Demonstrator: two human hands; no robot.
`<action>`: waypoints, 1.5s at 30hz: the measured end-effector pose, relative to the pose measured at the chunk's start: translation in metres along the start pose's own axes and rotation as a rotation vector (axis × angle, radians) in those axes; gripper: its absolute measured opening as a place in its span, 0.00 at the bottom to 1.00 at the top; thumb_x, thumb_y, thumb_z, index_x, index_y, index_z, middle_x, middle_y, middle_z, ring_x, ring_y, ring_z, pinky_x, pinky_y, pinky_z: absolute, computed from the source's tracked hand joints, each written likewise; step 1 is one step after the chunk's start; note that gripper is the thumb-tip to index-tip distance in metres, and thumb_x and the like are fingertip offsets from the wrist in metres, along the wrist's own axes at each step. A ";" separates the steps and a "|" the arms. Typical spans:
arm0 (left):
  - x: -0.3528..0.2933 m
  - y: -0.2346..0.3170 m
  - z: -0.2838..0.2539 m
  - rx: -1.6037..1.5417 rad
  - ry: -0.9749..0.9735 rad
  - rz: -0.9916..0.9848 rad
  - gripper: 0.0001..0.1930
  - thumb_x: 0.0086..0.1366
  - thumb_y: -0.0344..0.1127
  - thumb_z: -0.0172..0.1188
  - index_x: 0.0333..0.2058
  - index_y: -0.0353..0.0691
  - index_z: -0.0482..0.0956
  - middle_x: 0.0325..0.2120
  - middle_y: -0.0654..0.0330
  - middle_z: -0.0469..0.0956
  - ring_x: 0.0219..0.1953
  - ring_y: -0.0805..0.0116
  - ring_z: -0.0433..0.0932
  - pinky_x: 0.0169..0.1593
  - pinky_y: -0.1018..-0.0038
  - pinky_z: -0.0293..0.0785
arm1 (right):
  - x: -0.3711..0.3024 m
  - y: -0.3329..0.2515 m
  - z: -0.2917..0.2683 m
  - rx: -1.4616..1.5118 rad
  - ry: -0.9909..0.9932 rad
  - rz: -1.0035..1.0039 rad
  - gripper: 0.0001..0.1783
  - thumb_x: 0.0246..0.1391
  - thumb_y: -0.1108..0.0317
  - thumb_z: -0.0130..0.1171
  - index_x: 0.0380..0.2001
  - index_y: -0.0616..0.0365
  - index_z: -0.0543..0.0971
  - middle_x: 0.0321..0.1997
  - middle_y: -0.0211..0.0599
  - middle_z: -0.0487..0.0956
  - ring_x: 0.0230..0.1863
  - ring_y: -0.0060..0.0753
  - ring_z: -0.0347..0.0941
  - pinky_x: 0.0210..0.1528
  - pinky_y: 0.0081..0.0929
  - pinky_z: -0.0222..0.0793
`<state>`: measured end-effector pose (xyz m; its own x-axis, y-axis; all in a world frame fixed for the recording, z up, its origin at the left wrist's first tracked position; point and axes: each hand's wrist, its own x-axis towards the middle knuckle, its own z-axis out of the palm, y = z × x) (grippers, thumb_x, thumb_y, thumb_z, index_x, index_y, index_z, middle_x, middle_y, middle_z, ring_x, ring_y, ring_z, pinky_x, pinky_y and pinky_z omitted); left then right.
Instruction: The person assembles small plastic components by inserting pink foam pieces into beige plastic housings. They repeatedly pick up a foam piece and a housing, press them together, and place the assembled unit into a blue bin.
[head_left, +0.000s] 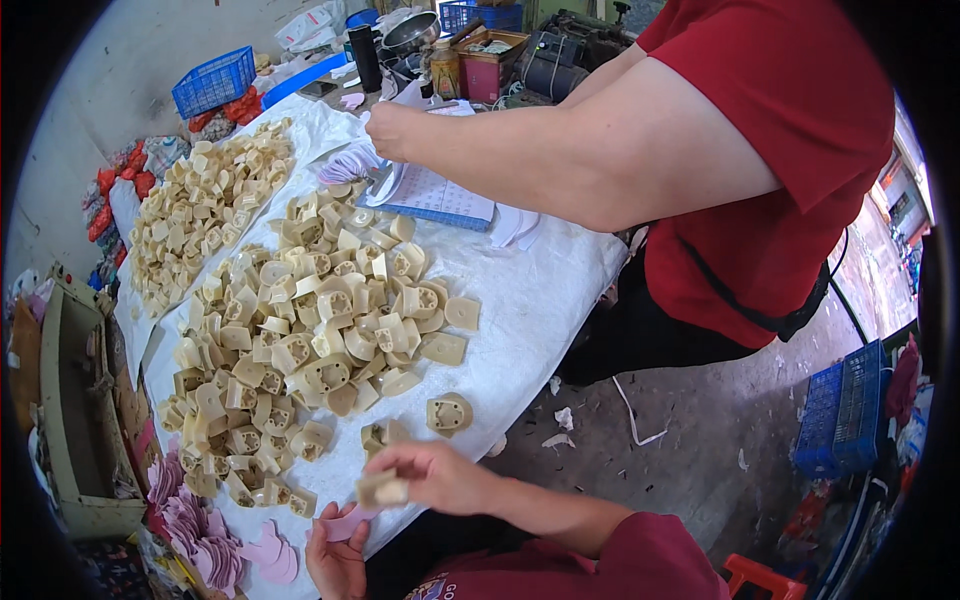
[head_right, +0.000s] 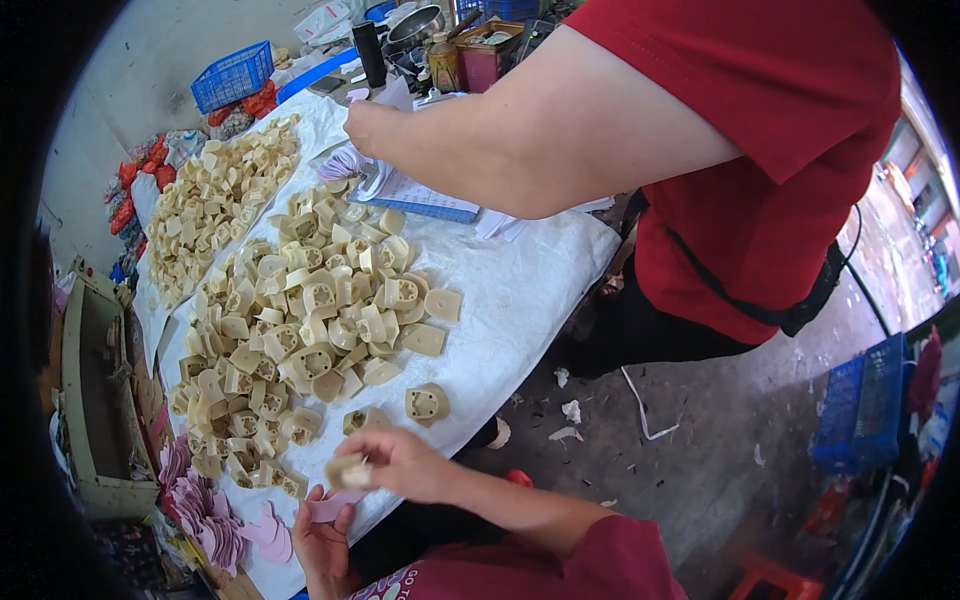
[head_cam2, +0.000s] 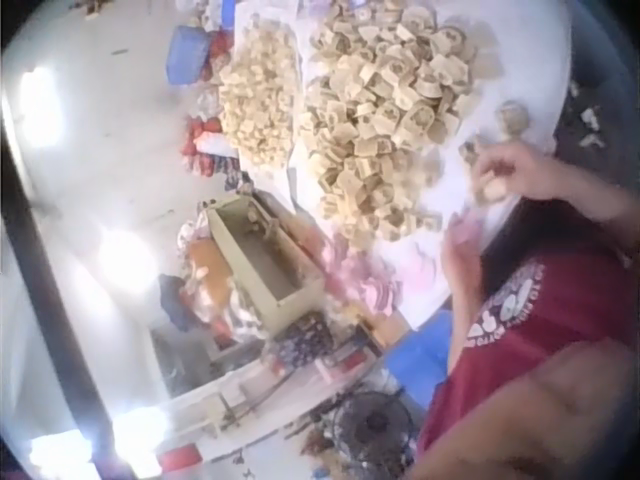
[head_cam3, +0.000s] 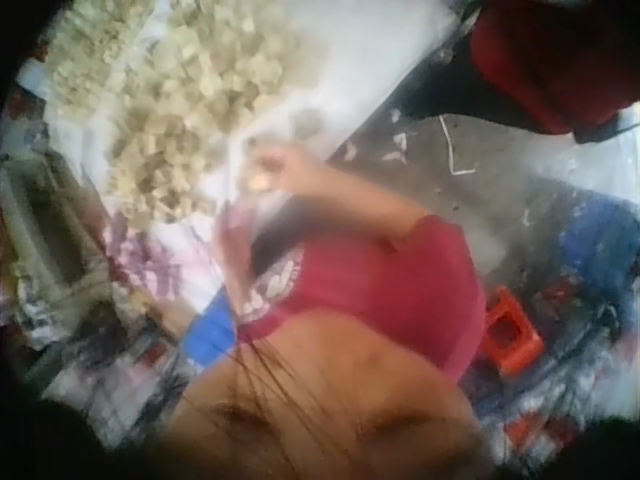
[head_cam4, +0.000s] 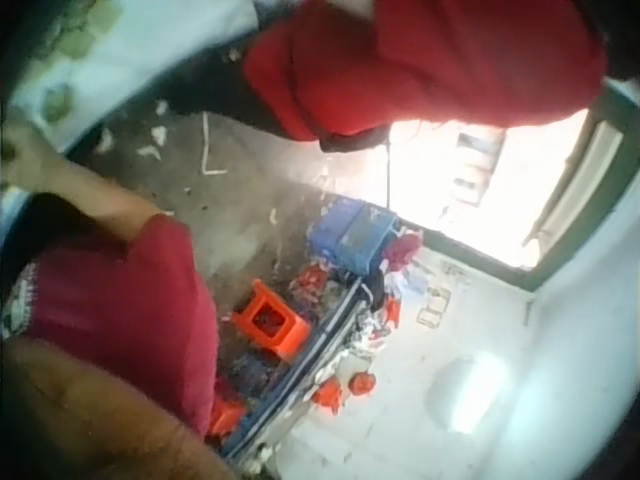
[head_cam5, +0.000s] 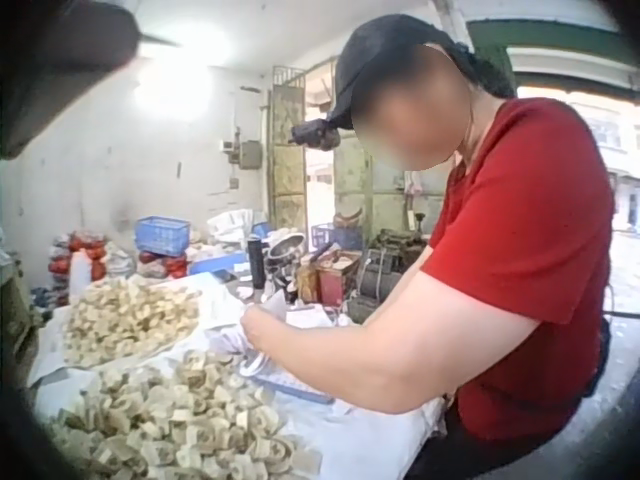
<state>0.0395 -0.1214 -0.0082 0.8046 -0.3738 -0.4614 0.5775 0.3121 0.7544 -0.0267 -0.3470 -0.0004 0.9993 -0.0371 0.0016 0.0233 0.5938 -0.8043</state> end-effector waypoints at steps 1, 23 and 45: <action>0.001 0.000 0.002 -0.008 -0.022 0.019 0.21 0.69 0.44 0.45 0.49 0.30 0.69 0.46 0.46 0.74 0.49 0.53 0.74 0.47 0.63 0.78 | 0.001 0.011 0.009 -0.013 -0.086 0.032 0.15 0.55 0.72 0.59 0.45 0.63 0.73 0.44 0.30 0.76 0.44 0.19 0.72 0.47 0.21 0.69; -0.016 0.015 0.016 -0.036 -0.039 0.032 0.20 0.70 0.42 0.42 0.49 0.30 0.67 0.43 0.53 0.74 0.45 0.59 0.77 0.49 0.64 0.75 | 0.011 0.058 0.048 -0.115 -0.081 0.045 0.11 0.51 0.70 0.61 0.38 0.62 0.76 0.34 0.32 0.79 0.37 0.20 0.72 0.40 0.23 0.69; -0.011 0.011 0.011 -0.010 -0.008 0.021 0.19 0.69 0.42 0.45 0.47 0.30 0.70 0.43 0.41 0.74 0.49 0.51 0.75 0.45 0.62 0.81 | 0.109 -0.135 -0.135 -0.779 0.567 -0.316 0.13 0.48 0.74 0.58 0.40 0.59 0.77 0.30 0.27 0.78 0.30 0.15 0.72 0.31 0.20 0.70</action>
<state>0.0350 -0.1233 0.0102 0.8153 -0.3744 -0.4417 0.5621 0.3287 0.7589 0.0754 -0.5396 0.0287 0.7847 -0.5984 0.1620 0.0563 -0.1916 -0.9799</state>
